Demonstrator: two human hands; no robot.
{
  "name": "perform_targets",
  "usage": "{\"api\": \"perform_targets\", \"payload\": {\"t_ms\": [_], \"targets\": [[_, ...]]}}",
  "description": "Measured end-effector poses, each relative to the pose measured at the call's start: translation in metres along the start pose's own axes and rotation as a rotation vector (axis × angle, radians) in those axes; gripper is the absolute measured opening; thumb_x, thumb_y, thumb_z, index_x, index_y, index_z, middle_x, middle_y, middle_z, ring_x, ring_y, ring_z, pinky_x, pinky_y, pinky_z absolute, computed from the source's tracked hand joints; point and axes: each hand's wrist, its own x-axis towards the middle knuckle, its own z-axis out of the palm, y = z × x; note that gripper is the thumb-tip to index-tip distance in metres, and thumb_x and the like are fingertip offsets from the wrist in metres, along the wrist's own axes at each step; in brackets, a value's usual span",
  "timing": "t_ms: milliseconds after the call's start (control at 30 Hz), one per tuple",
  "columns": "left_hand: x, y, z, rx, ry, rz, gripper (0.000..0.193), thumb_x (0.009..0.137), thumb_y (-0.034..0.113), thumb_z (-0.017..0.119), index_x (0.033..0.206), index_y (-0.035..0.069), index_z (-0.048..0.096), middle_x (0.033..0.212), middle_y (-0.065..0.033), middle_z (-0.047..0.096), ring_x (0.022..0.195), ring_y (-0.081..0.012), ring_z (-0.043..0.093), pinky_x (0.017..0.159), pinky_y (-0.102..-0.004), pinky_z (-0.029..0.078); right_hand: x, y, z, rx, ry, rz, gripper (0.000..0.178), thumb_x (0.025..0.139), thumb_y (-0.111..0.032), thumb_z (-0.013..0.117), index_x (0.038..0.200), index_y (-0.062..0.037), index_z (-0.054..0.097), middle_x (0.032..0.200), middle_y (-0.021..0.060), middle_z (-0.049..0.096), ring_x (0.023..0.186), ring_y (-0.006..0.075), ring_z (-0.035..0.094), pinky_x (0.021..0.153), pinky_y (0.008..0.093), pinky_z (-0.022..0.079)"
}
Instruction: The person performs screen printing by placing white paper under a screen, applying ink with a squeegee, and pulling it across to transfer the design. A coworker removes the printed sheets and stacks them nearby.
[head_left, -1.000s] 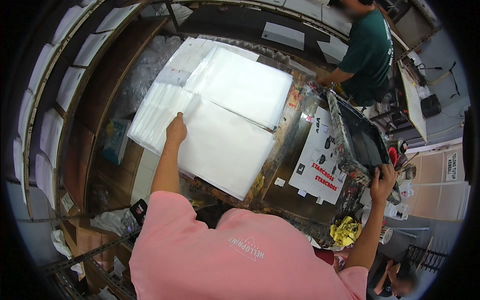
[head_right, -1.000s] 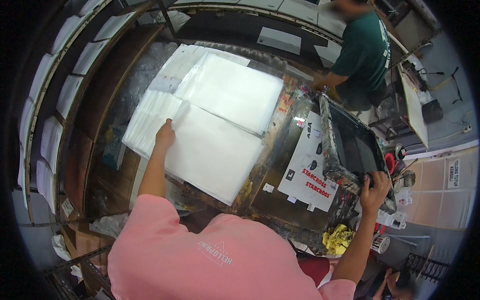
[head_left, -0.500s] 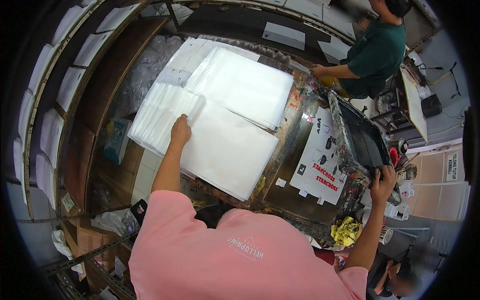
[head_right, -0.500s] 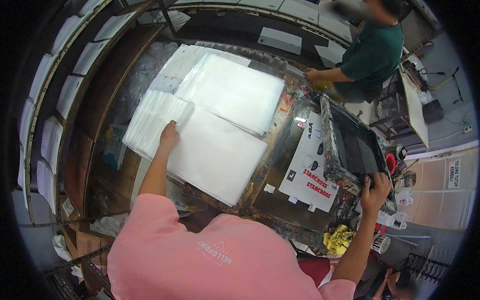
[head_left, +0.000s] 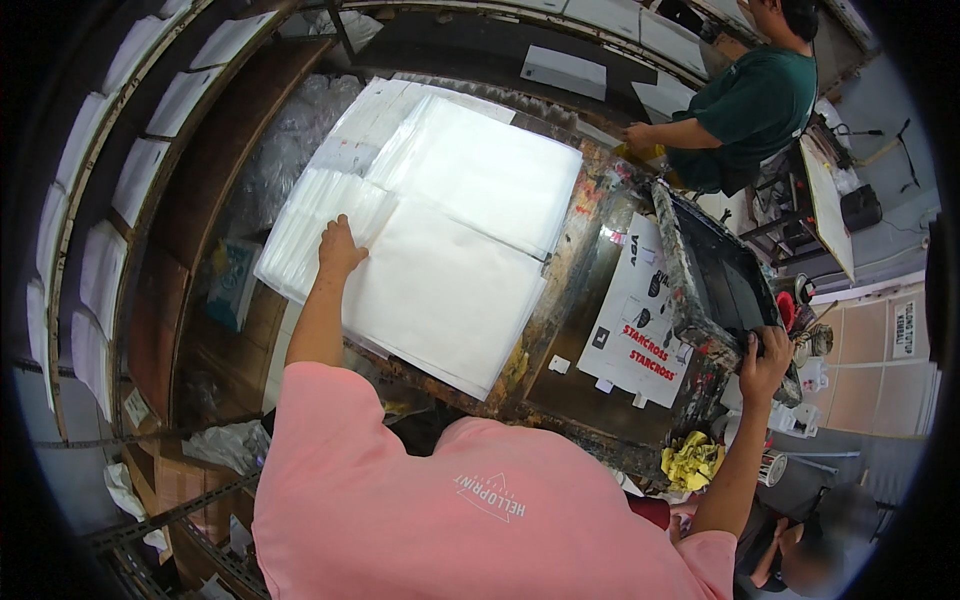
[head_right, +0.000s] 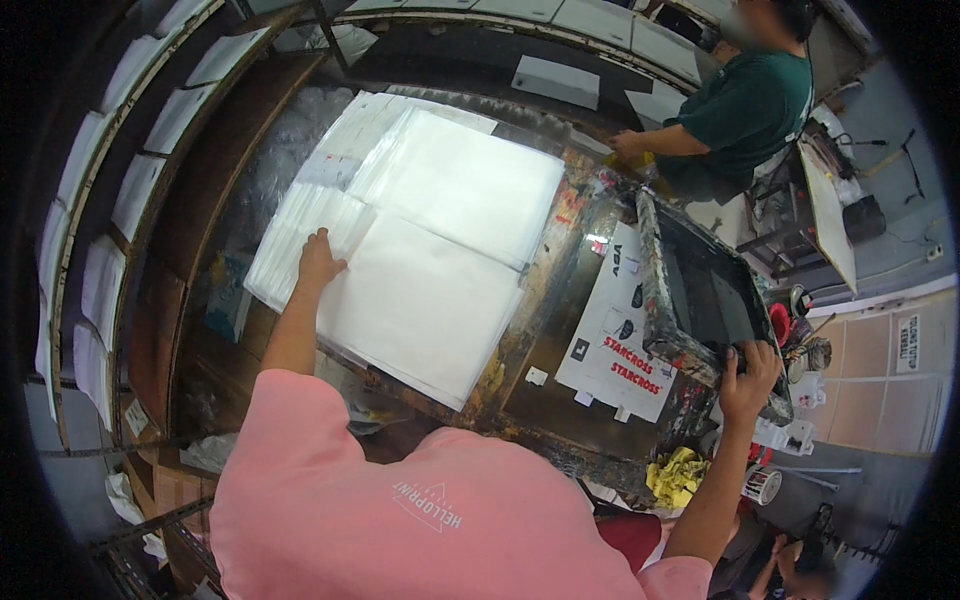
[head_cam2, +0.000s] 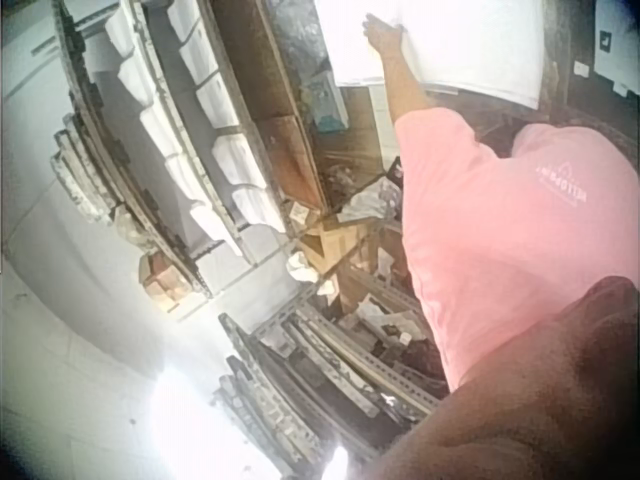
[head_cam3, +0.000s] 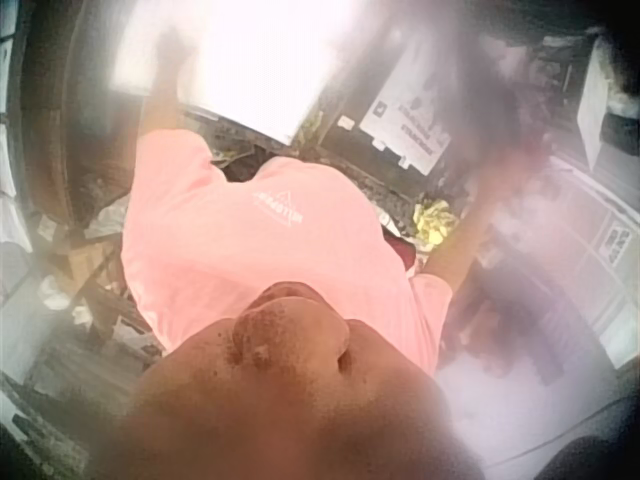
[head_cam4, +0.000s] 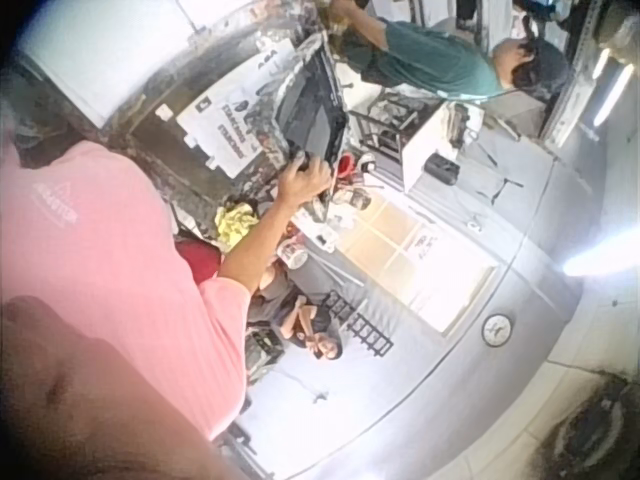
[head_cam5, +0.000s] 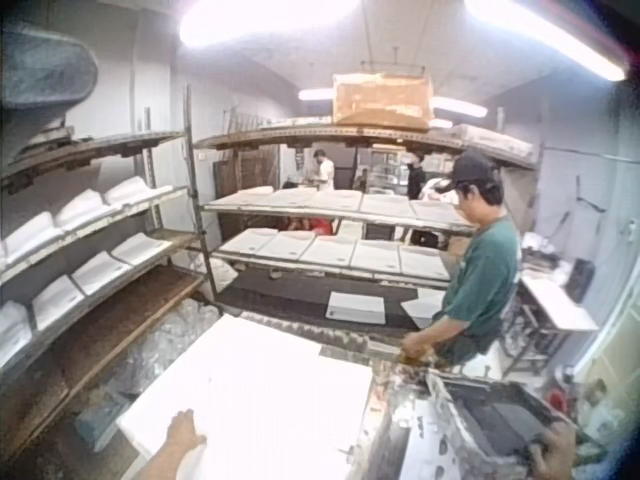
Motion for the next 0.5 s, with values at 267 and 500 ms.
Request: {"api": "perform_targets", "payload": {"t_ms": [267, 500], "targets": [[-0.009, 0.026, 0.015, 0.093, 0.068, 0.014, 0.069, 0.079, 0.02, 0.086, 0.134, -0.001, 0.051, 0.12, -0.0232, 0.068, 0.114, -0.0429, 0.068, 0.099, -0.0504, 0.058, 0.0, -0.015, -0.007, -0.007, 0.051, 0.008, 0.024, 0.089, -0.024, 0.075, 0.097, -0.0034, 0.067, 0.097, 0.0149, 0.059, 0.098, 0.0385, 0.055, 0.09, 0.0482, 0.041], [-0.029, 0.032, 0.016, 0.001, 0.077, 0.02, 0.057, 0.085, 0.016, 0.078, 0.132, -0.002, 0.051, 0.112, -0.0255, 0.074, 0.105, -0.0438, 0.074, 0.09, -0.0523, 0.061, 0.001, -0.012, -0.009, 0.018, 0.094, -0.011, 0.029, 0.089, -0.03, 0.077, 0.093, -0.0036, 0.067, 0.092, 0.0125, 0.059, 0.092, 0.0351, 0.056, 0.087, 0.0457, 0.039]]}}
